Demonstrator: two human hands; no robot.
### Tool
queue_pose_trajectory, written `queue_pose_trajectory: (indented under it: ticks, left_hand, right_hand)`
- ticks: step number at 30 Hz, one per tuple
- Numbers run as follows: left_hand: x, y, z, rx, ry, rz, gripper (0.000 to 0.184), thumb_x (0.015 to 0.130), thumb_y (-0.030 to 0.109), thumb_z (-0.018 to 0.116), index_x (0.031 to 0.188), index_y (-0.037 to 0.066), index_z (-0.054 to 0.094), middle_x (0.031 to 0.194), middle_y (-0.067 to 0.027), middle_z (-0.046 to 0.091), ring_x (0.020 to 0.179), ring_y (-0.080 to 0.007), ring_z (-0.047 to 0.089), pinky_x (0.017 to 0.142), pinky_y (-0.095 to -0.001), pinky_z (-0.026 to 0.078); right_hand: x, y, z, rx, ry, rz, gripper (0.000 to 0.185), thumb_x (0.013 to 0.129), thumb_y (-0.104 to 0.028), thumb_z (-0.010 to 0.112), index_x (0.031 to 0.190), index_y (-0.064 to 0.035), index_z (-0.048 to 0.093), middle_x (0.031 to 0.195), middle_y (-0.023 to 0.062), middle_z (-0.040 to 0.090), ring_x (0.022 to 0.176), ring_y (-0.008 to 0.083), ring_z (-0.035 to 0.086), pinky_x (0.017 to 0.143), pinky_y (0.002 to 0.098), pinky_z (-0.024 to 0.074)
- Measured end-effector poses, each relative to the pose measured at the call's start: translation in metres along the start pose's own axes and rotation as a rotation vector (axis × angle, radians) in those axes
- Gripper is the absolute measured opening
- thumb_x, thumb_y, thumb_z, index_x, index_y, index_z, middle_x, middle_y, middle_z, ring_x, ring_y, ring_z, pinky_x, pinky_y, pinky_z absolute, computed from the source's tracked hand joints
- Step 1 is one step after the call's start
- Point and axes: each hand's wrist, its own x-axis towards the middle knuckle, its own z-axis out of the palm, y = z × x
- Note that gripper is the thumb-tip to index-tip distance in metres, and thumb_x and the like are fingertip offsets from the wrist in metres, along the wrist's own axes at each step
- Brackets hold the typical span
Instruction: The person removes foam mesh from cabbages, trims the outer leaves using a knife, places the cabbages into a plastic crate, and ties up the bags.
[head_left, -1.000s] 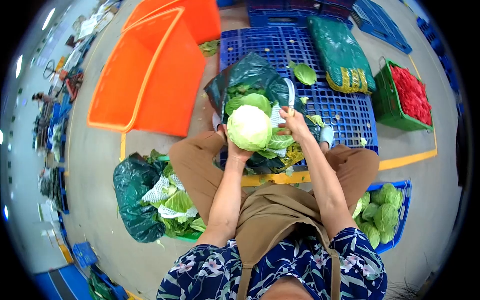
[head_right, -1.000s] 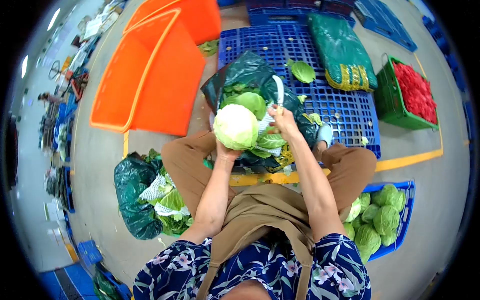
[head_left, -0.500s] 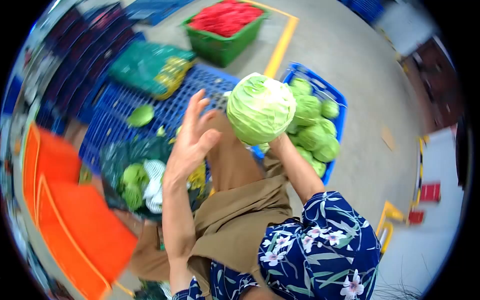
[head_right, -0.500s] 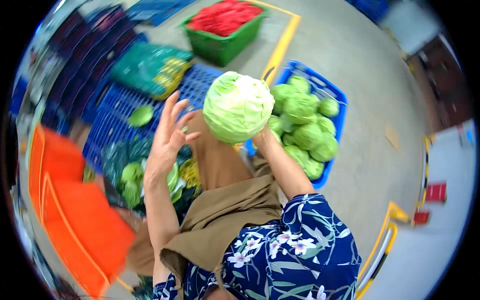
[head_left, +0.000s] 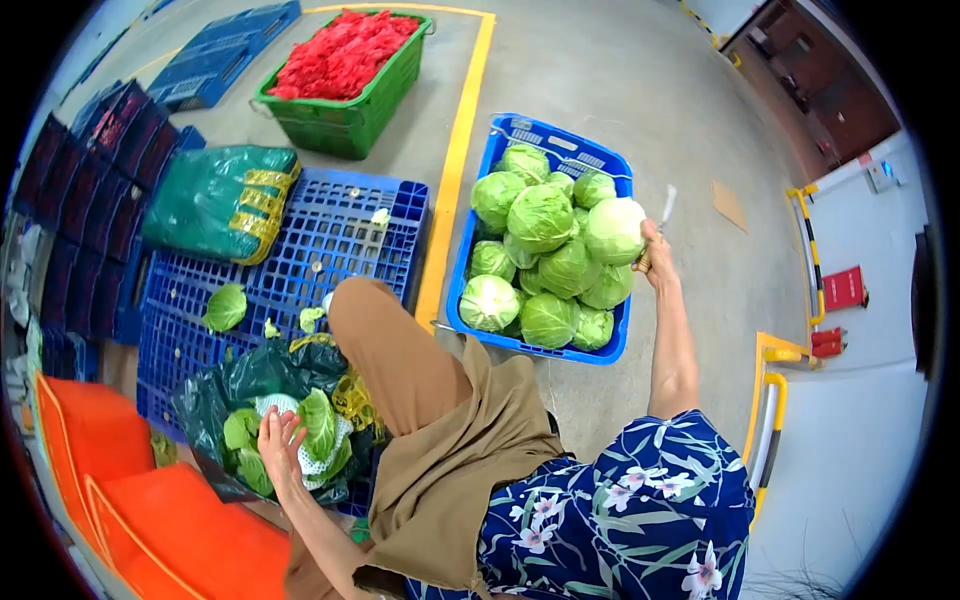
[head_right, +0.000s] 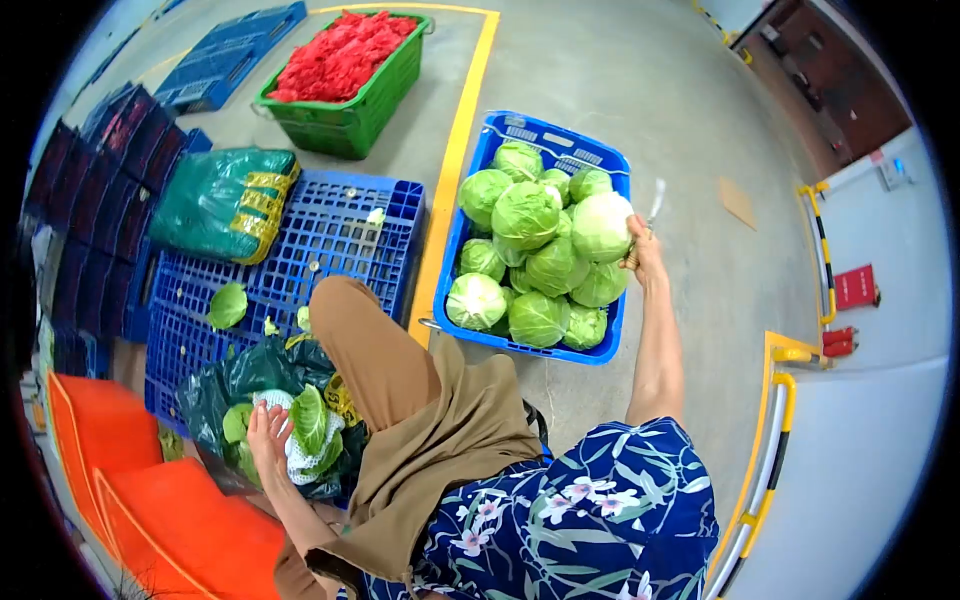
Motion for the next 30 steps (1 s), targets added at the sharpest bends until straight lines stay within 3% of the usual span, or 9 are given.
queue_pose_trajectory:
  ticks: [4,7,10,12,14,18,26,28,30]
  left_hand:
    - [0.024,-0.105,-0.066,0.263,0.054,-0.109,0.044,0.084,0.025,0.066,0.121,0.006,0.053,0.098,-0.0083,0.063,0.085,-0.0140,0.059,0.067,-0.0279,0.048]
    - [0.008,-0.151,-0.040,0.911,0.147,-0.041,0.055,0.076,0.036,0.069,0.116,0.001,0.057,0.107,-0.0197,0.062,0.097,-0.0302,0.060,0.085,-0.0392,0.047]
    - [-0.015,-0.188,-0.013,1.138,0.160,0.038,0.070,0.069,0.042,0.074,0.123,0.005,0.049,0.121,-0.0228,0.051,0.112,-0.0369,0.050,0.090,-0.0482,0.042]
    - [-0.029,-0.183,0.010,1.296,0.125,-0.106,0.080,0.066,0.044,0.077,0.128,0.008,0.041,0.128,-0.0255,0.042,0.117,-0.0410,0.043,0.088,-0.0582,0.036]
    - [-0.021,-0.217,0.014,1.445,0.163,-0.105,0.089,0.061,0.047,0.080,0.131,0.010,0.037,0.132,-0.0287,0.035,0.120,-0.0433,0.038,0.087,-0.0643,0.030]
    - [-0.014,-0.249,0.010,1.788,0.152,-0.044,0.052,0.088,0.026,0.057,0.134,0.014,0.037,0.137,-0.0268,0.035,0.121,-0.0422,0.037,0.092,-0.0662,0.025]
    - [0.007,-0.256,-0.029,1.520,0.182,0.146,0.024,0.081,0.018,0.055,0.104,0.020,0.060,0.105,-0.0121,0.052,0.103,-0.0305,0.049,0.084,-0.0554,0.036]
    - [0.018,-0.256,-0.033,1.534,0.109,0.111,0.023,0.078,0.018,0.058,0.101,0.018,0.062,0.102,-0.0111,0.055,0.098,-0.0307,0.054,0.080,-0.0527,0.040]
    - [0.023,-0.209,-0.033,1.400,-0.125,-0.076,0.021,0.077,0.022,0.063,0.097,0.015,0.065,0.099,-0.0130,0.060,0.094,-0.0314,0.059,0.077,-0.0485,0.045]
  right_hand:
    - [0.080,0.011,-0.002,-0.149,-0.074,0.143,0.056,0.084,-0.047,0.055,0.116,-0.0012,0.052,0.107,0.0187,0.058,0.089,0.0315,0.062,0.065,0.0460,0.0563]
    - [0.092,-0.004,0.052,-0.088,-0.310,0.325,0.044,0.092,-0.042,0.041,0.107,-0.0040,0.056,0.090,0.0125,0.065,0.071,0.0248,0.065,0.054,0.0369,0.0545]
    - [0.164,0.002,0.042,-0.542,0.289,0.162,0.075,0.073,-0.065,0.060,0.126,-0.0131,0.050,0.097,0.0191,0.062,0.058,0.0322,0.061,0.037,0.0341,0.0436]
    - [0.159,-0.021,0.079,-0.792,0.299,0.032,0.068,0.077,-0.058,0.061,0.124,-0.0095,0.053,0.100,0.0178,0.062,0.065,0.0272,0.063,0.039,0.0317,0.0439]
    - [0.122,-0.055,0.142,-0.908,0.187,-0.214,0.062,0.079,-0.051,0.061,0.121,-0.0051,0.055,0.100,0.0165,0.063,0.069,0.0225,0.064,0.039,0.0287,0.0433]
    - [0.029,-0.083,0.292,-0.605,-0.142,-0.623,0.037,0.088,-0.027,0.059,0.114,-0.0002,0.059,0.093,0.0087,0.065,0.067,0.0127,0.062,0.041,0.0215,0.0393]
    - [-0.069,0.035,0.596,-0.934,-0.934,-0.304,0.041,0.075,-0.011,0.067,0.114,-0.0060,0.058,0.080,0.0016,0.059,0.064,0.0067,0.054,0.051,0.0211,0.0472]
    - [-0.050,0.116,0.651,-1.326,-0.991,-0.860,0.041,0.066,-0.013,0.071,0.104,-0.0039,0.061,0.083,0.0180,0.065,0.073,0.0283,0.065,0.063,0.0374,0.0526]
    - [-0.040,0.192,0.689,-1.415,-0.963,-0.815,0.046,0.063,-0.013,0.069,0.108,-0.0045,0.061,0.085,0.0241,0.064,0.083,0.0369,0.064,0.073,0.0437,0.0514]
